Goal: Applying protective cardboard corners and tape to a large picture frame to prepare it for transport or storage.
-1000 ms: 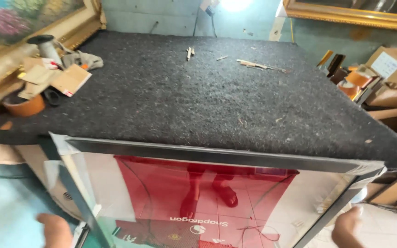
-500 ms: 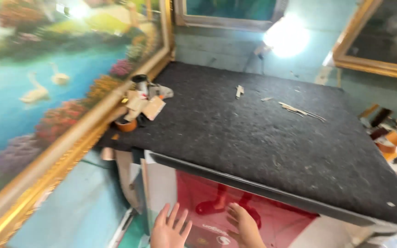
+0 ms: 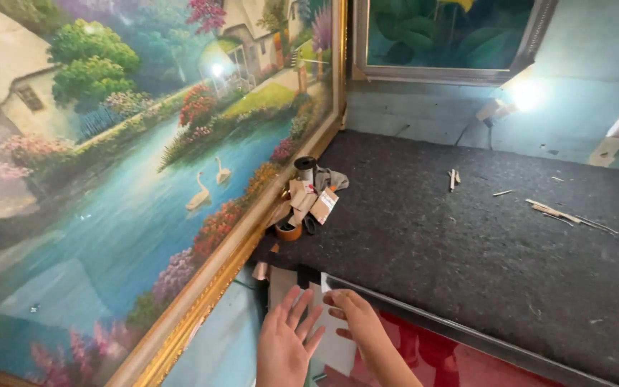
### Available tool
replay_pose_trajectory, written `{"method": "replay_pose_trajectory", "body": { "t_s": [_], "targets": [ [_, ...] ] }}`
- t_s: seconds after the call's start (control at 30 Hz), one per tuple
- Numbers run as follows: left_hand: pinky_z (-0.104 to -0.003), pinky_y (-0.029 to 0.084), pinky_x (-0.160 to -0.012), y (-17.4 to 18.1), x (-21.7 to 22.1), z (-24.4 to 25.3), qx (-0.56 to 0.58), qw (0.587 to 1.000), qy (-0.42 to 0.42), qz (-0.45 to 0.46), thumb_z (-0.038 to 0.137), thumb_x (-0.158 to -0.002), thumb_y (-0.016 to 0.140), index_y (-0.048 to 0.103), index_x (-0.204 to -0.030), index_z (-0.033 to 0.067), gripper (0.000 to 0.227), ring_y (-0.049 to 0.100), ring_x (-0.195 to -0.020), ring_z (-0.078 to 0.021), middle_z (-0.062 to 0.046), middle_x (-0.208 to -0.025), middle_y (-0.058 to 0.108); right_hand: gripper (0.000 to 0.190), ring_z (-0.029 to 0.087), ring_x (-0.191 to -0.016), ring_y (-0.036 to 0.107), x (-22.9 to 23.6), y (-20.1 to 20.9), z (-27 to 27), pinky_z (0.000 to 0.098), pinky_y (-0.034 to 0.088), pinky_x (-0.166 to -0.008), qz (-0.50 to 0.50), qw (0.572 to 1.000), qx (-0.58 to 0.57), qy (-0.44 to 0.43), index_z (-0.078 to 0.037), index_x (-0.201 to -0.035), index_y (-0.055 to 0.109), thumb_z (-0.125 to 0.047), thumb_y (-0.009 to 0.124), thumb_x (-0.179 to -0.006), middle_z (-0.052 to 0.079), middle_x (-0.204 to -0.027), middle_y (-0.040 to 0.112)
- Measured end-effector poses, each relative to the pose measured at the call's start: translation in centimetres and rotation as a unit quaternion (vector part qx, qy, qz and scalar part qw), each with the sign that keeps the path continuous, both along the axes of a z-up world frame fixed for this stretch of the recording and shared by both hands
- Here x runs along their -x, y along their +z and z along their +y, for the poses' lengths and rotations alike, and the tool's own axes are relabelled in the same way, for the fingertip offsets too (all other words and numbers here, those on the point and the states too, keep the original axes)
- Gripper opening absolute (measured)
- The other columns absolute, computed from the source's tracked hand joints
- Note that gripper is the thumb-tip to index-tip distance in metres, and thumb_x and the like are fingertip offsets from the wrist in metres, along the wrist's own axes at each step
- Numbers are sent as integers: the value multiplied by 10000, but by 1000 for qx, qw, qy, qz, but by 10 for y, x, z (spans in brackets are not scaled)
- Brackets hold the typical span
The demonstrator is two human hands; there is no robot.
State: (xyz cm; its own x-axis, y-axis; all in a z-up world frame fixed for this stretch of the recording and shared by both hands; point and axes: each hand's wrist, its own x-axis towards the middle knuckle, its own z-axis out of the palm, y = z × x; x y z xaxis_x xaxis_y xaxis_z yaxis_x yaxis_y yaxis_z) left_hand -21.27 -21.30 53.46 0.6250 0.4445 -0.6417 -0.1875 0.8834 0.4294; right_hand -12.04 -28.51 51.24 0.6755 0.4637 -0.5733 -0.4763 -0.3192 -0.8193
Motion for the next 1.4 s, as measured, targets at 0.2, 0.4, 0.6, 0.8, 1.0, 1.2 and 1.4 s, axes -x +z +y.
{"method": "replay_pose_trajectory", "body": {
  "t_s": [0.2,0.4,0.6,0.8,1.0,1.2,1.4],
  "targets": [
    [-461,260,-1020,-1,-22,49,24,1000,3,-2,359,-905,321,455,-1308,139,478,402,-1247,-294,-76,-1327,485,328,141,-1087,513,-43,7,61,341,368,-857,-50,998,21,37,-157,-1008,587,-391,422,-847,-32,-1130,583],
    [-471,280,-1019,-15,-69,95,1,1000,-17,15,399,-887,312,461,-1309,163,506,414,-1238,-303,-66,-1327,491,234,137,-441,396,-156,-62,124,288,347,-455,-208,977,18,28,-104,-986,623,-257,500,-859,64,-801,608],
    [-461,270,-1013,-32,-131,141,-5,998,-45,36,414,-884,302,423,-1342,171,532,402,-1253,-282,-45,-1352,471,223,212,-897,581,-247,-109,188,357,467,-745,-338,930,114,87,-115,-1038,541,-145,514,-819,38,-981,606],
    [-447,258,-1025,-51,-175,173,0,996,-57,64,463,-843,339,431,-1338,185,575,407,-1257,-263,-15,-1366,466,850,327,-1287,222,-279,-110,238,587,236,-960,-345,898,251,107,-233,-1394,99,-492,566,-734,45,-1417,233],
    [-487,239,-1037,-85,-212,195,44,994,-64,71,455,-871,316,444,-1328,163,557,390,-1258,-291,-45,-1360,465,494,265,-1143,431,-306,-140,235,533,306,-878,-400,892,205,42,-208,-1269,396,-451,398,-839,40,-1133,555],
    [-442,340,-1017,-31,-261,182,-38,979,-114,167,360,-904,347,402,-1333,169,472,455,-1211,-260,-27,-1339,470,387,255,-1054,510,-289,-110,189,382,370,-860,-251,937,51,-238,-106,-1146,545,-239,334,-851,84,-1136,571],
    [-402,493,-828,-62,-292,185,-163,970,-96,155,166,-823,513,366,-1314,194,514,550,-1081,-222,-48,-1226,548,342,159,-613,464,-291,-82,191,292,348,-535,-99,993,-40,-43,-55,-936,692,-194,392,-850,68,-704,581]
  ]
}}
